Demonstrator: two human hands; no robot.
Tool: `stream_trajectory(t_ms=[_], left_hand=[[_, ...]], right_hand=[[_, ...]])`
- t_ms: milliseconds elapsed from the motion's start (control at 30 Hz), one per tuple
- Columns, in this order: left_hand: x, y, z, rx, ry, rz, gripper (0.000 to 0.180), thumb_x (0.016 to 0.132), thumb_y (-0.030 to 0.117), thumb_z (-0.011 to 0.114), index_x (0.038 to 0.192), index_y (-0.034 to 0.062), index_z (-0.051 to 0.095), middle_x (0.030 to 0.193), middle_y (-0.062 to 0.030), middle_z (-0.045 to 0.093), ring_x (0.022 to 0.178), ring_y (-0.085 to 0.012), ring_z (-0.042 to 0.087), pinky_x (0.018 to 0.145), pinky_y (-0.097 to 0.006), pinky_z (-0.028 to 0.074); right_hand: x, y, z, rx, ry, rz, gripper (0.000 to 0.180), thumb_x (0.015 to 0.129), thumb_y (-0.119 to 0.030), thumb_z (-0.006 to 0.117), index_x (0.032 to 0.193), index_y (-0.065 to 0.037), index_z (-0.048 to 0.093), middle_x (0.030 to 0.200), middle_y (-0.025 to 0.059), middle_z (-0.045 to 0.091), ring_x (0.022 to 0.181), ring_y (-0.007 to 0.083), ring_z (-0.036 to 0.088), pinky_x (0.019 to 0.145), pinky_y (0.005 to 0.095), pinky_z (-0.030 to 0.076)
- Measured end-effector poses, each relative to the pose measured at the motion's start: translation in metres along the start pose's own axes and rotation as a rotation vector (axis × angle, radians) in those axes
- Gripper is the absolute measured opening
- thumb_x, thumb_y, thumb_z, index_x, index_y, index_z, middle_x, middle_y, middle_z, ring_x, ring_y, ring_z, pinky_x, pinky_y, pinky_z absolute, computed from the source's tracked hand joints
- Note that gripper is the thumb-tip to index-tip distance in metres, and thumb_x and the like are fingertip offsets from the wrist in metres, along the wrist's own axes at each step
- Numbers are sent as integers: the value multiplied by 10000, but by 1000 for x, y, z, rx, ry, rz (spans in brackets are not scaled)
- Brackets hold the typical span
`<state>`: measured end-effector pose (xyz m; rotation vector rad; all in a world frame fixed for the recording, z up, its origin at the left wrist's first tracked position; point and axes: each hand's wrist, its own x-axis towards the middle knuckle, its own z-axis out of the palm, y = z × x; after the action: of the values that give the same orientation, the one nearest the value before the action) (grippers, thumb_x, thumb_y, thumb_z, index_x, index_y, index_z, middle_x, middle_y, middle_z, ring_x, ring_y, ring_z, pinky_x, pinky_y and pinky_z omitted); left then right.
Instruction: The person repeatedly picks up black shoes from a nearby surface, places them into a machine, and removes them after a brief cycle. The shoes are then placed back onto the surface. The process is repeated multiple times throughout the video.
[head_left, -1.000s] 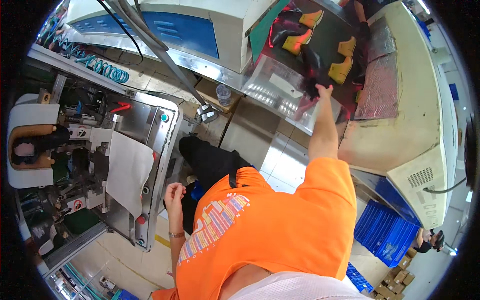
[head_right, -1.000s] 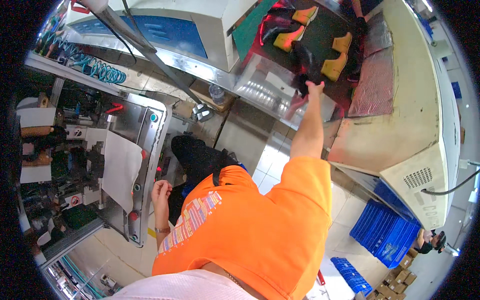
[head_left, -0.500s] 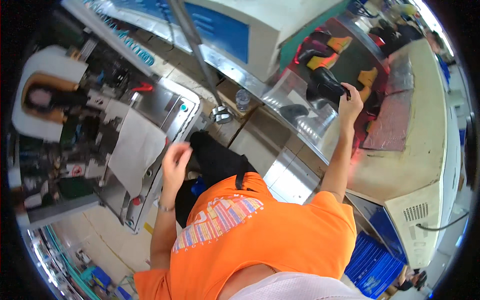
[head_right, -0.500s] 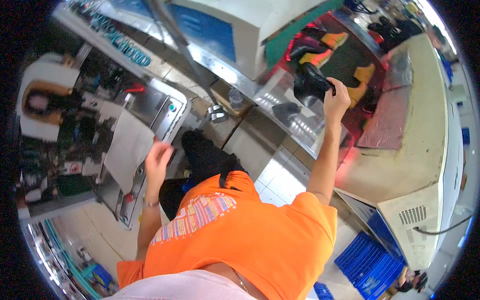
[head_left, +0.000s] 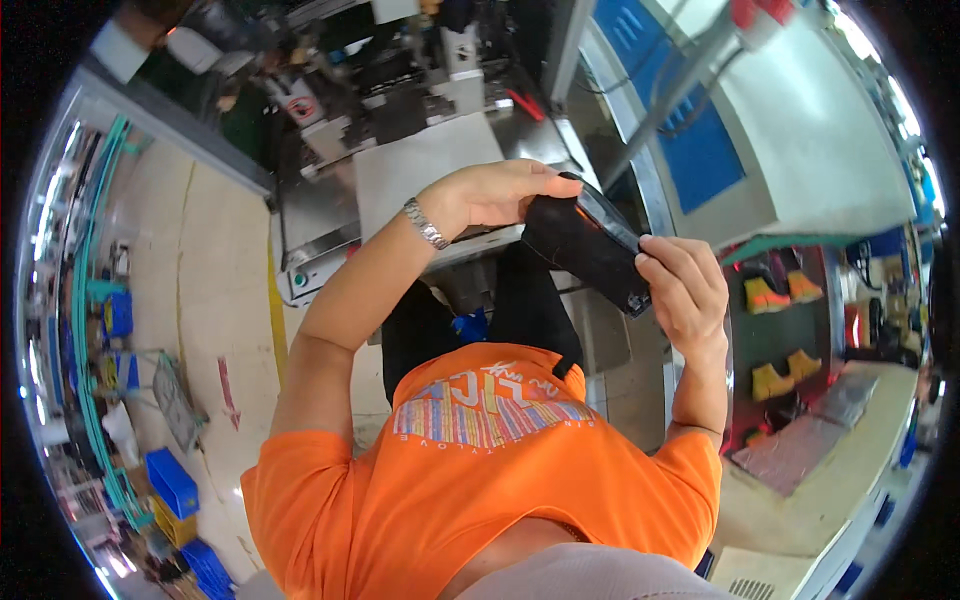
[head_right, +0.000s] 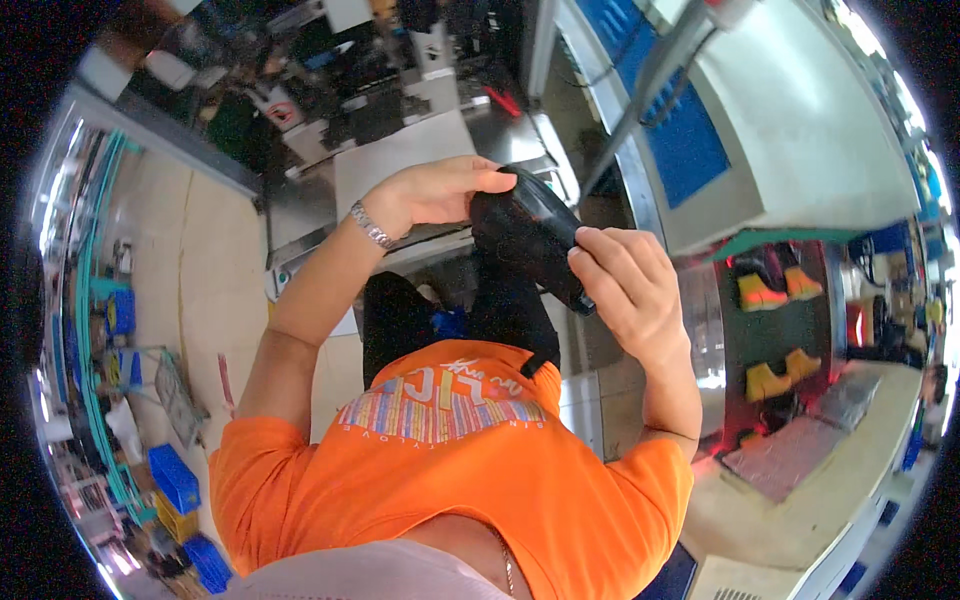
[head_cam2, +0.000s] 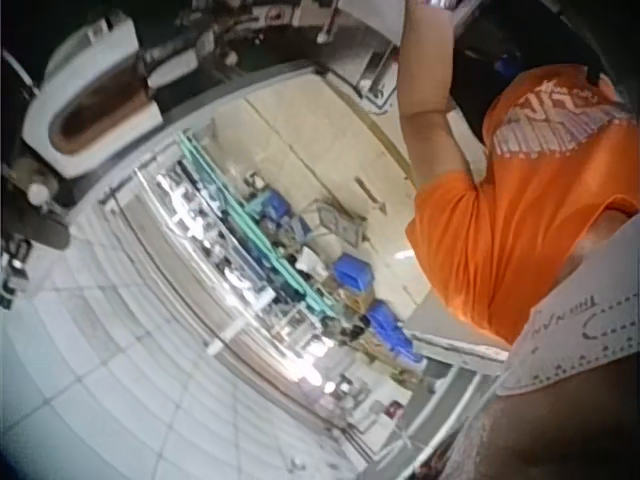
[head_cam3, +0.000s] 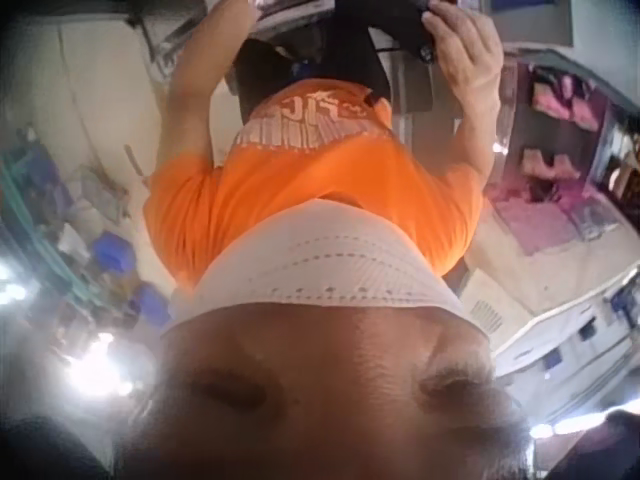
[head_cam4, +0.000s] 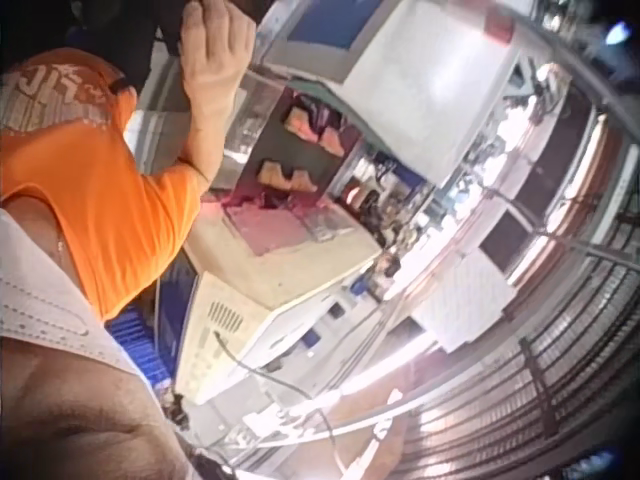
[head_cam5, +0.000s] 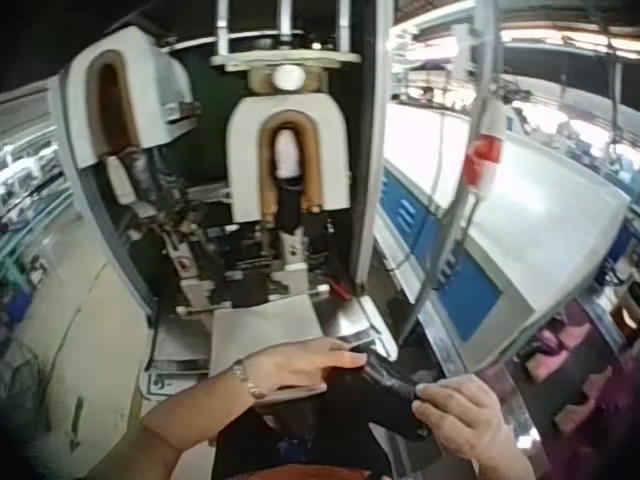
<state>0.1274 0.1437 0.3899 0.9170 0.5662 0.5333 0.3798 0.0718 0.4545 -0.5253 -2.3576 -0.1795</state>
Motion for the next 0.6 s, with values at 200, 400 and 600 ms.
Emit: stream_trajectory(t_ms=[200,400,600], left_hand=[[-91,21,-26,109,261,150,264,797,230,692,949,24,627,903,-11,642,834,-83,580,761,-231,451],[-177,54,-29,426,387,270,246,794,145,684,983,15,594,883,16,605,809,-52,529,732,-205,426],[-218,87,1,566,260,131,324,778,142,708,1019,-25,568,893,-8,627,786,-59,554,690,-211,452]], right_hand=[[53,-16,47,218,-10,-157,323,597,-42,612,918,-10,599,990,114,581,824,258,573,679,347,480],[122,4,62,945,-376,37,752,638,-338,777,1247,-16,474,1317,178,432,1248,333,379,1021,426,300],[210,-6,162,1285,-790,-72,331,752,-253,721,894,15,591,843,16,583,846,78,479,796,257,397]])
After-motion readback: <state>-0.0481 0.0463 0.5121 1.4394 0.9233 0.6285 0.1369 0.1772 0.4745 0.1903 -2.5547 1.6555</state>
